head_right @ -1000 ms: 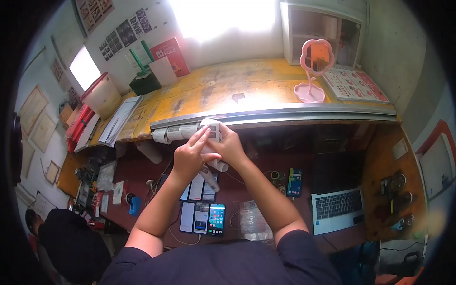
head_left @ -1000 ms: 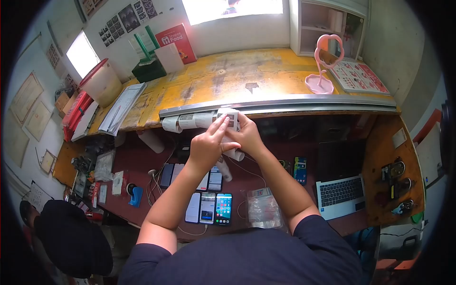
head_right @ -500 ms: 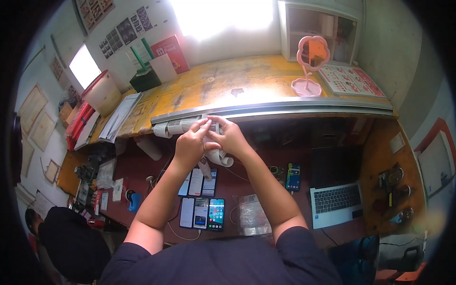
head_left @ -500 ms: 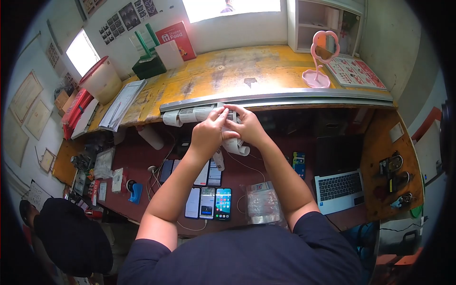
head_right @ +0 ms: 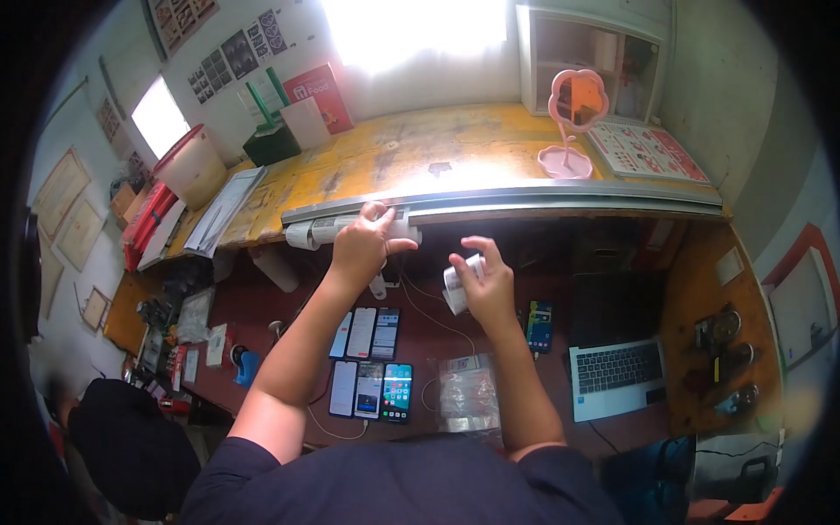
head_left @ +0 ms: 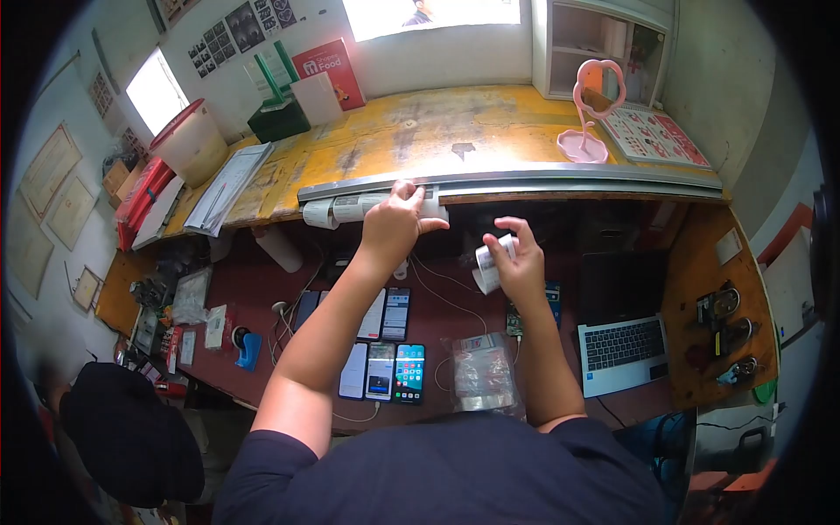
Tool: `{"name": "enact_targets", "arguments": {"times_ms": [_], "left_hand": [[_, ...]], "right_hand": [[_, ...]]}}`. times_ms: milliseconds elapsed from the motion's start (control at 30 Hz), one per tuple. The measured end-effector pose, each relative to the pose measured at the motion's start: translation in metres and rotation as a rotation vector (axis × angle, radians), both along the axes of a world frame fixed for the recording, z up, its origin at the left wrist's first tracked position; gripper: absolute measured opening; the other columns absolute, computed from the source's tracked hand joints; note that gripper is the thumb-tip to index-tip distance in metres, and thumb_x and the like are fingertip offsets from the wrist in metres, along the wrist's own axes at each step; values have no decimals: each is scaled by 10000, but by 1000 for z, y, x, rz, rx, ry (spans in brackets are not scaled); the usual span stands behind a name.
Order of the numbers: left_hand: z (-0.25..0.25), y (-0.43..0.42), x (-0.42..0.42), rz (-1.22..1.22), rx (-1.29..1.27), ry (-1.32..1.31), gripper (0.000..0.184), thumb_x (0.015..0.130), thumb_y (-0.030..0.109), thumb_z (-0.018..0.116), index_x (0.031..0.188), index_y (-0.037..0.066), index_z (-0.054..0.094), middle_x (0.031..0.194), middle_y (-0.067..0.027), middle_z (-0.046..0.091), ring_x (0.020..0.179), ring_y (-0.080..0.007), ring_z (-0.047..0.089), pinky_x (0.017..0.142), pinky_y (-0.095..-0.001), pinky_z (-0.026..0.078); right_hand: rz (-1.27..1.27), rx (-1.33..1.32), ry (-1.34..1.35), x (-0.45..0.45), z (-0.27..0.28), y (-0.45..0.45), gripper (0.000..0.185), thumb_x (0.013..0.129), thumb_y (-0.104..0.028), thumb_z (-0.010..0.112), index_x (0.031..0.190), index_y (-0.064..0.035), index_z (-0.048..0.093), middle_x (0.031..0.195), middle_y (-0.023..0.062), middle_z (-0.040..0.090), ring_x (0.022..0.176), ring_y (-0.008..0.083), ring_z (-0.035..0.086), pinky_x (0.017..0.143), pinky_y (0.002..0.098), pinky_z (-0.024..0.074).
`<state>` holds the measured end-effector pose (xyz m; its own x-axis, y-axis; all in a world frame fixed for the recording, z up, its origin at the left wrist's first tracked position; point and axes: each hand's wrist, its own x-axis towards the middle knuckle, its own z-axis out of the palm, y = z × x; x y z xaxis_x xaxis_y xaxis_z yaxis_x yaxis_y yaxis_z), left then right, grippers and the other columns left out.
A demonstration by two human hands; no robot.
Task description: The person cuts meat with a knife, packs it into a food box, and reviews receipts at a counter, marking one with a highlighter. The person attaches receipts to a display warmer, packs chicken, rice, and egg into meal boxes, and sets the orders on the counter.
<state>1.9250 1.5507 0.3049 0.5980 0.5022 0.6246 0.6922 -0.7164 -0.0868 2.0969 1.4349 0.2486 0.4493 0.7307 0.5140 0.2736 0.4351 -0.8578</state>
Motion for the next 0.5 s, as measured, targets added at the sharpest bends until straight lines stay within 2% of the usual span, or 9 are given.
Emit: {"name": "enact_targets", "arguments": {"times_ms": [133,167,233,333,400,433,500], "left_hand": [[-10,2,-2,-85,102,-65,605,693,584,607,1026,82,661,1090,-91,597,756,-254,657,630,-336,538],[-5,2,-4,-48,59,-39,594,695,581,608,1031,93,660,1094,-90,594,746,-255,658,621,-327,538],[6,0,-1,117,-29,43,578,721,581,592,1031,100,668,1105,-79,596,780,-271,657,643,-372,538],[-1,1,4,19,22,33,618,723,577,591,1133,117,624,1099,-68,597,739,-267,653,626,-370,536],[-1,-4,5,-75,105,-9,673,741,541,617,1256,115,539,1067,-74,620,688,-258,647,618,-341,536],[0,-6,1,-70,100,-15,673,741,541,617,1256,115,539,1067,-74,620,688,-258,647,618,-341,536],[6,-11,-10,-257,-158,-360,616,752,417,698,1241,76,544,1031,-77,634,655,-190,642,603,-290,531]], "right_hand": [[71,-80,69,-2,-17,-30,214,855,-123,662,1020,-75,536,619,-20,573,570,13,501,503,188,365],[90,-113,114,-4,-21,-35,207,857,-111,657,1018,-74,533,618,-25,570,573,12,504,503,184,368],[104,-117,116,-6,-24,-41,203,860,-96,651,1018,-74,526,625,-26,570,577,9,509,502,179,371],[113,-124,99,-13,-25,-46,195,857,-105,658,998,-75,527,643,-25,574,584,7,507,500,179,365],[99,-106,110,-18,-24,-47,189,847,-170,675,968,-47,597,668,28,621,623,51,564,550,215,427],[103,-112,105,-21,-22,-47,189,847,-170,675,968,-47,597,668,28,621,623,51,564,550,215,427],[20,29,59,-26,-18,-45,196,848,-174,671,974,-24,656,773,81,662,705,86,603,631,230,470]]}}
